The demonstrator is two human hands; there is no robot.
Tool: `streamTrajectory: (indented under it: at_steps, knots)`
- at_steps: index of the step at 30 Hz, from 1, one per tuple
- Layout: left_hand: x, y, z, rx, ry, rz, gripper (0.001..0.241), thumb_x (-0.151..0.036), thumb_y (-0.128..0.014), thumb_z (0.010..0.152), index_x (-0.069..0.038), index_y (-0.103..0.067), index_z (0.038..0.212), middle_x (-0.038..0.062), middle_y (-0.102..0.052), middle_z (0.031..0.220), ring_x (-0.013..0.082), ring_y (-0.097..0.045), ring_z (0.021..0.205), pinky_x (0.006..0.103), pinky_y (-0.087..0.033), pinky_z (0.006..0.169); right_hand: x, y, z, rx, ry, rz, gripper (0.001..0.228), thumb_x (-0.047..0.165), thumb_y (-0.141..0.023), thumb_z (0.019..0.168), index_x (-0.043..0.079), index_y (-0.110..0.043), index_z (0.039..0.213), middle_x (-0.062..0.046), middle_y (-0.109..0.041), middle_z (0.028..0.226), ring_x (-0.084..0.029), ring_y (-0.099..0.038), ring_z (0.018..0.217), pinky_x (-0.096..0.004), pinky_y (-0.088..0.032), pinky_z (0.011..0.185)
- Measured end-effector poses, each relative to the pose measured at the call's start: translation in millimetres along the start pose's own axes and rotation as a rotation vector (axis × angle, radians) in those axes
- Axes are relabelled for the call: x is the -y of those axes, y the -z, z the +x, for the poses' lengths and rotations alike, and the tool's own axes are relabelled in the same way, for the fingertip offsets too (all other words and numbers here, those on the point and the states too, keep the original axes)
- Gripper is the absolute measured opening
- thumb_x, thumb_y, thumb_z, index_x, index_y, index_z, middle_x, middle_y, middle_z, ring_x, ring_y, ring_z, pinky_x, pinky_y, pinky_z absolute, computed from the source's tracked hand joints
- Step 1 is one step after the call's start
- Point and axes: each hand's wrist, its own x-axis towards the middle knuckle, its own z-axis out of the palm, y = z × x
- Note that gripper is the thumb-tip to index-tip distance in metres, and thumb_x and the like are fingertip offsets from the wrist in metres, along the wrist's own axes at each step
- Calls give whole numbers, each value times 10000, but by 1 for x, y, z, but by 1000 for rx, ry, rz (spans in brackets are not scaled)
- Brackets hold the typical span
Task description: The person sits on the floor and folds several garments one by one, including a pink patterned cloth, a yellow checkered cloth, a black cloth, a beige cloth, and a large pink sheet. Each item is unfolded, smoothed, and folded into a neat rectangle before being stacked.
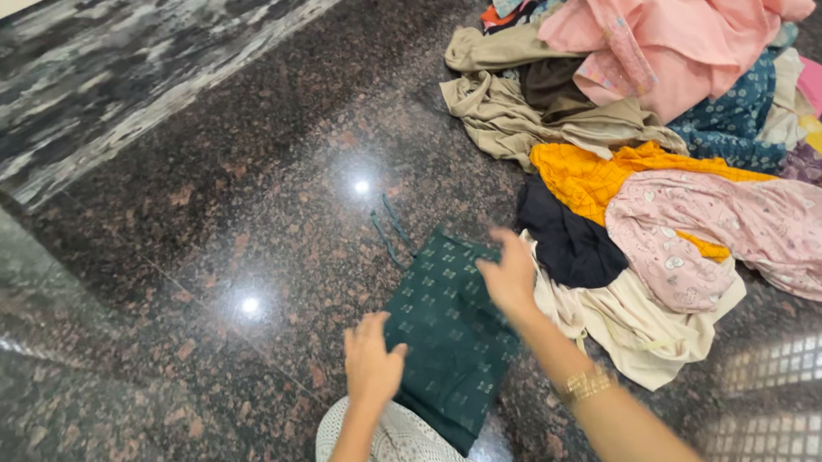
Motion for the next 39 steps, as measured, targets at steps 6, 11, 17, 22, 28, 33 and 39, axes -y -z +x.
streamTrajectory:
  at_steps: [6,11,17,22,28,33,39]
  knots:
    - [6,-69,-4,251,-200,-36,577,-190,-768,836,-237,-605,1387,114,-322,1635,415,-211,1516,446,-264,1214,-80,42,-164,-72,-909,714,462,82,-711,829,8,-545,1254,-256,-696,1070,-394,-679,986,-493,-543,900]
    - [14,-84,-11,286,-85,-137,598,-194,-776,822,-192,-590,1391,99,-286,1651,391,-171,1531,435,-247,1211,-54,31,-167,53,-1072,1091,413,157,-705,862,28,-604,1241,-114,-738,1119,-275,-708,1024,-427,-569,899]
    - [26,-86,-23,314,160,-670,536,-333,-697,923,-151,-590,1417,99,-556,1488,290,-506,1403,386,-380,1152,27,14,-114,400,-1228,1369,281,148,-775,820,-8,-731,1050,-140,-757,996,-296,-721,868,-438,-590,825]
    - [16,-54,-41,432,490,-904,498,-407,-581,949,-173,-603,1388,56,-728,1336,267,-646,1119,462,-469,1004,45,119,-87,476,-1105,1610,272,219,-729,857,2,-736,1021,-144,-778,944,-288,-744,786,-423,-614,760]
    - [-112,-73,-70,677,288,-762,510,-459,-552,946,-203,-619,1383,16,-720,1347,233,-656,1167,449,-479,1014,15,308,-114,162,-923,1588,297,211,-631,857,-10,-731,1029,-153,-788,914,-276,-762,783,-430,-624,761]
    - [-250,-128,-119,1013,79,-587,548,-528,-528,928,-271,-602,1406,-1,-682,1405,222,-595,1258,481,-437,1049,-59,450,-163,-152,-753,1459,208,69,-589,875,-31,-716,1006,-149,-778,899,-253,-749,777,-404,-620,758]
    - [-359,-195,-177,1363,75,-424,585,-598,-480,915,-380,-520,1456,-24,-655,1464,285,-545,1355,681,-348,1083,-159,605,-235,-344,-788,1536,175,108,-603,843,-43,-678,887,-151,-756,823,-248,-746,725,-394,-629,746]
